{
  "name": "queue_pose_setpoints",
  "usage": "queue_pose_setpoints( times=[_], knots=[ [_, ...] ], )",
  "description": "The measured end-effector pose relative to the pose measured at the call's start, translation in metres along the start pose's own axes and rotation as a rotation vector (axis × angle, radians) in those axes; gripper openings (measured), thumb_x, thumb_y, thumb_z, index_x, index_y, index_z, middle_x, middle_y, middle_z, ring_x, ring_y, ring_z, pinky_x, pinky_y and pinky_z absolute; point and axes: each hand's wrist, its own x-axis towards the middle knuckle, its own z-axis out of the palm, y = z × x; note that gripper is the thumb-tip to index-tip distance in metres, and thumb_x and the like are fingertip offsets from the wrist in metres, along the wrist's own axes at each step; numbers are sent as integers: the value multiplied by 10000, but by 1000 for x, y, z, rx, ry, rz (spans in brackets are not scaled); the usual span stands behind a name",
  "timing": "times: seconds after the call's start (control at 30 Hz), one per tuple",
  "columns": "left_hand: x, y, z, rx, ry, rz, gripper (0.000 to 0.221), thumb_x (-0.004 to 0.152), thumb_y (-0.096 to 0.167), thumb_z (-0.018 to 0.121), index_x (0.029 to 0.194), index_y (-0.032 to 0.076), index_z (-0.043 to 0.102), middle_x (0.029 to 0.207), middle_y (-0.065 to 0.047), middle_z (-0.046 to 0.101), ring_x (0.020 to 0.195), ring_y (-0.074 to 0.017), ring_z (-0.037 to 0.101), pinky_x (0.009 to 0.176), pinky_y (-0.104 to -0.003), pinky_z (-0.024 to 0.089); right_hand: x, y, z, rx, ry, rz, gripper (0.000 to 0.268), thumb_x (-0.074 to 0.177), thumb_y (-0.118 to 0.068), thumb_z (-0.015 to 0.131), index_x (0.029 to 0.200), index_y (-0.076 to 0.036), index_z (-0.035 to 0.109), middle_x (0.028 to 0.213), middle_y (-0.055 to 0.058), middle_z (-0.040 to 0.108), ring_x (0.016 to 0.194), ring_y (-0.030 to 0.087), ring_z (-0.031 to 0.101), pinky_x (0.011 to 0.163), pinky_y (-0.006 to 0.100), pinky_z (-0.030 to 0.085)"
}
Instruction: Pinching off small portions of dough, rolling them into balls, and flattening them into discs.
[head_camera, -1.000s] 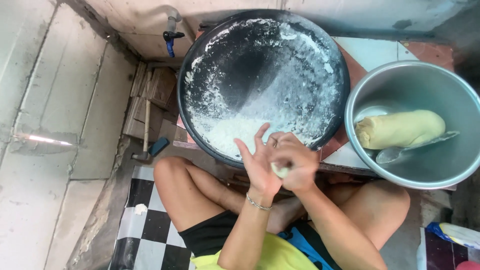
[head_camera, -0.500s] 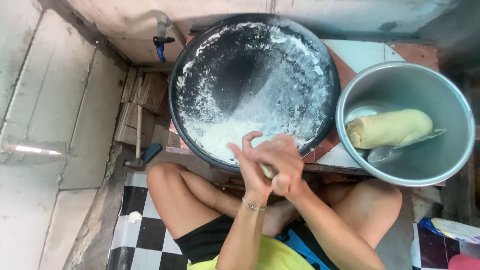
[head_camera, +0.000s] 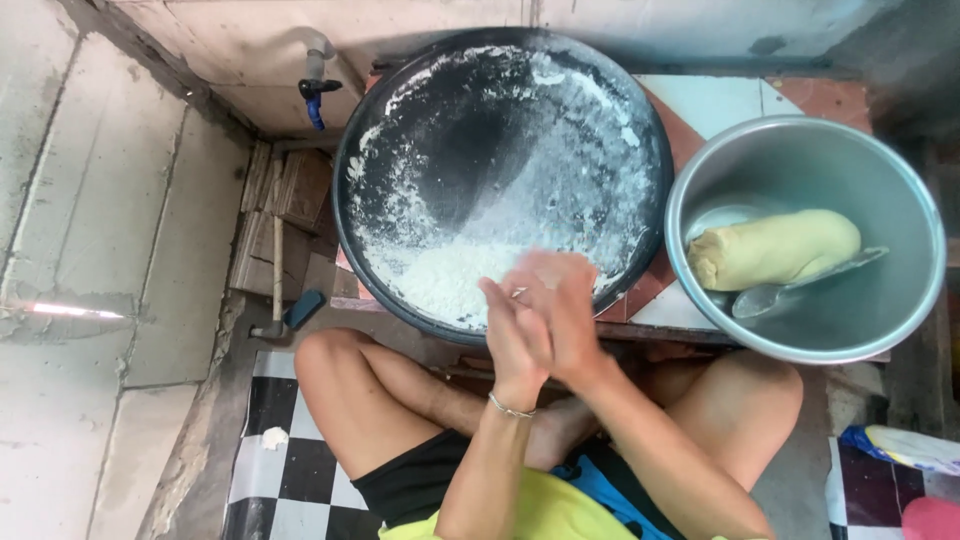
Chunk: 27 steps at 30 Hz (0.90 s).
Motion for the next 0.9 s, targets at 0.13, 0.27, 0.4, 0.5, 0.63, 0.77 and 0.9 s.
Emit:
queue_pose_setpoints(
  times=[0.13, 0.27, 0.4, 0.5, 0.63, 0.77, 0.9],
  knots=[
    [-18, 33, 30, -163, -28, -42, 867, 895, 867, 216, 1231, 119, 496, 910, -123, 683, 766, -134, 632, 715, -250, 531, -50, 23, 21, 37, 127, -139, 856, 1069, -618, 125, 962, -35, 742, 824, 51, 711, 702, 237, 700, 896, 442, 461],
    [-8, 29, 37, -350, -228, -82, 871, 942, 822, 218, 1456, 153, 436, 1202, -178, 593, 1128, -276, 590, 966, -396, 500, -73, 40, 15, 254, 180, -27, 747, 1094, -532, 255, 722, -60, 699, 576, 5, 566, 492, 190, 569, 742, 392, 552],
    [-16, 27, 46, 78, -255, 56, 829, 969, 771, 157, 1464, 174, 449, 1223, -78, 573, 1137, -159, 500, 1085, -328, 400, -65, 46, 14, 334, 151, 71, 482, 1061, -453, 478, 1171, 4, 583, 912, 112, 603, 864, 220, 591, 888, 376, 469],
    [-15, 24, 40, 215, -202, 201, 865, 945, 780, 121, 1385, 147, 513, 1049, -36, 516, 990, -150, 458, 926, -325, 396, -56, 51, 5, -109, 158, 41, 354, 1100, -237, 408, 1344, 4, 498, 1262, 147, 518, 1210, 356, 518, 1063, 465, 386],
    [-10, 23, 20, 80, -127, 68, 864, 997, 748, 135, 1144, 36, 601, 555, -15, 422, 461, -102, 367, 417, -207, 342, -40, 27, 8, -279, 122, 57, 282, 1001, -127, 597, 1247, 6, 564, 1217, 164, 555, 1146, 373, 559, 1022, 475, 390],
    [-15, 33, 35, -202, -6, -7, 847, 907, 850, 235, 1238, 120, 508, 793, -85, 595, 708, -142, 564, 688, -254, 494, -47, 28, 18, 192, 151, -138, 645, 1089, -397, 254, 967, 22, 729, 645, -13, 552, 595, 207, 579, 768, 439, 562],
    [-9, 37, 40, -355, -154, -151, 839, 956, 805, 240, 1408, 140, 480, 1266, -208, 578, 1224, -329, 572, 1023, -413, 461, -49, 21, 7, 421, 200, 160, 591, 1077, -381, 452, 632, -55, 666, 456, -64, 504, 413, 110, 521, 603, 258, 520]
  ],
)
